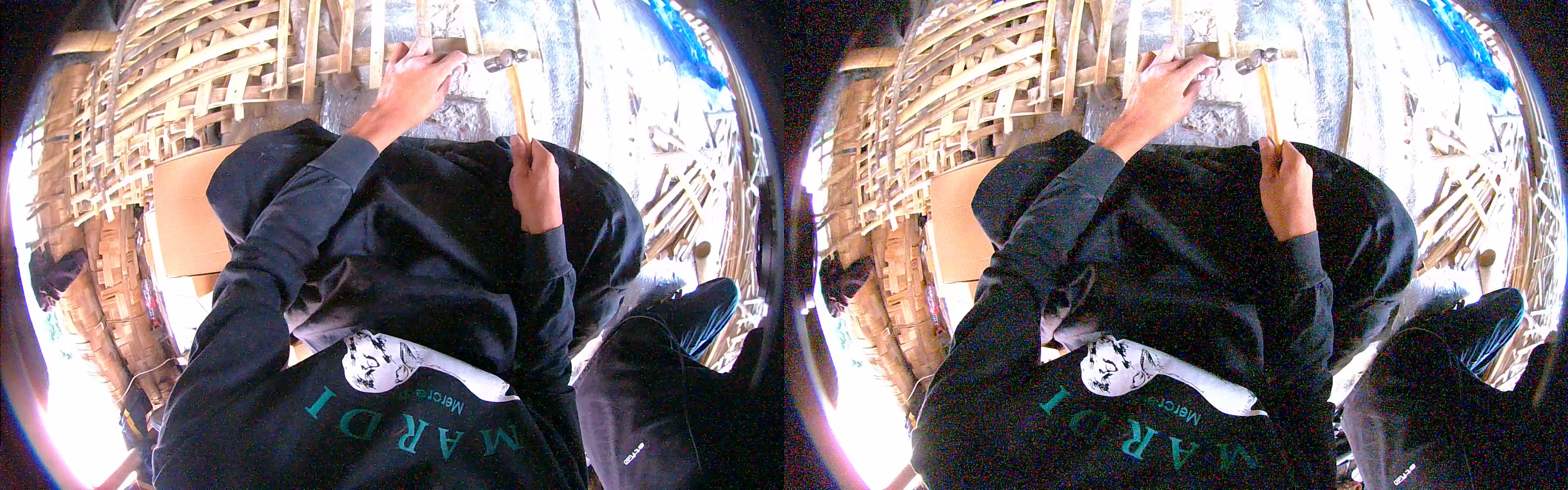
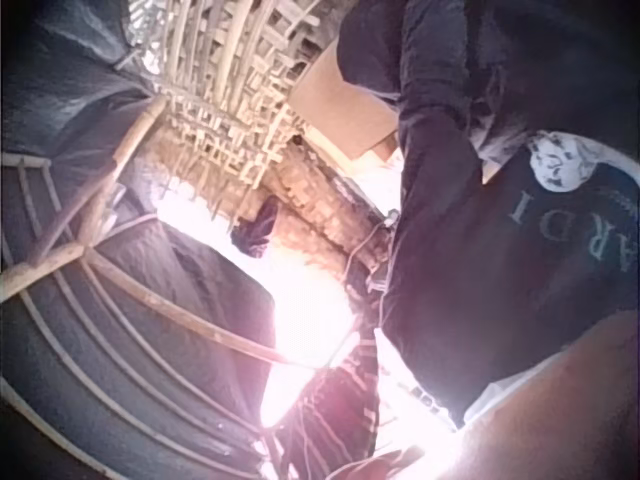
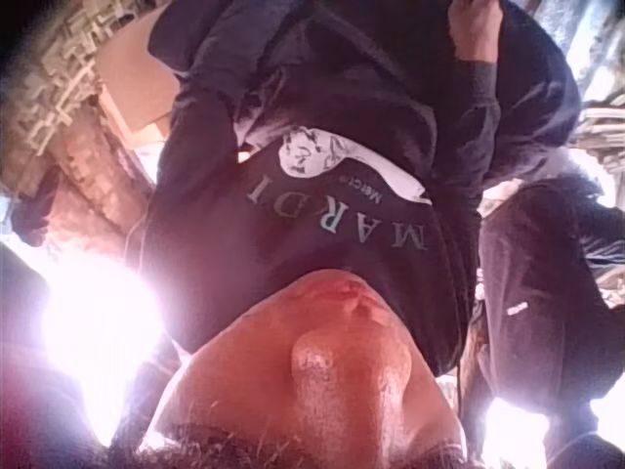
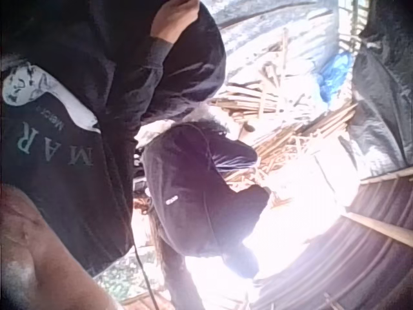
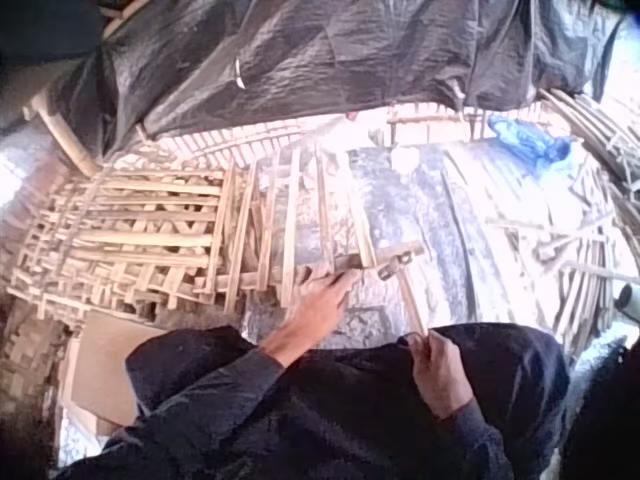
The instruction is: The person assembles a series of wooden slats by hand using a small hammer to drive nails into the joints of a bamboo frame.
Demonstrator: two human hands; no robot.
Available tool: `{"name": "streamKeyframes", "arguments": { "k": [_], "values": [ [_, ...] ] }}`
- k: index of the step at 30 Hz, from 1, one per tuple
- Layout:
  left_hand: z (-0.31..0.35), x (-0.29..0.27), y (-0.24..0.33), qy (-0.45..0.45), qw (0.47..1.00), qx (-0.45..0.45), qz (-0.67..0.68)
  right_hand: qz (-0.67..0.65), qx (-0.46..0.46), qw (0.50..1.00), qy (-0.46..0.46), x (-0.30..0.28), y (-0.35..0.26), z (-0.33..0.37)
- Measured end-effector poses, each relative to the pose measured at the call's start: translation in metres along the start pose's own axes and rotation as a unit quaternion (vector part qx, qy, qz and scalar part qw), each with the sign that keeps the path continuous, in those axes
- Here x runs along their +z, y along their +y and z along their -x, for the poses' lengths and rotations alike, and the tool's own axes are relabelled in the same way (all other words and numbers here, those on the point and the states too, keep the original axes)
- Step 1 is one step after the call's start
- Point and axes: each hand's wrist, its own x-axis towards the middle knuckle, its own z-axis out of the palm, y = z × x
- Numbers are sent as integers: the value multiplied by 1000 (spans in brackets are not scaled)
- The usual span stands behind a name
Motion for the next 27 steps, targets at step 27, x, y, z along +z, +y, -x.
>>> {"name": "streamKeyframes", "arguments": {
  "k": [27],
  "values": [
    [-7,2,-8,59,991,-75,99,-29,32,998,-37,4,1,-1]
  ]
}}
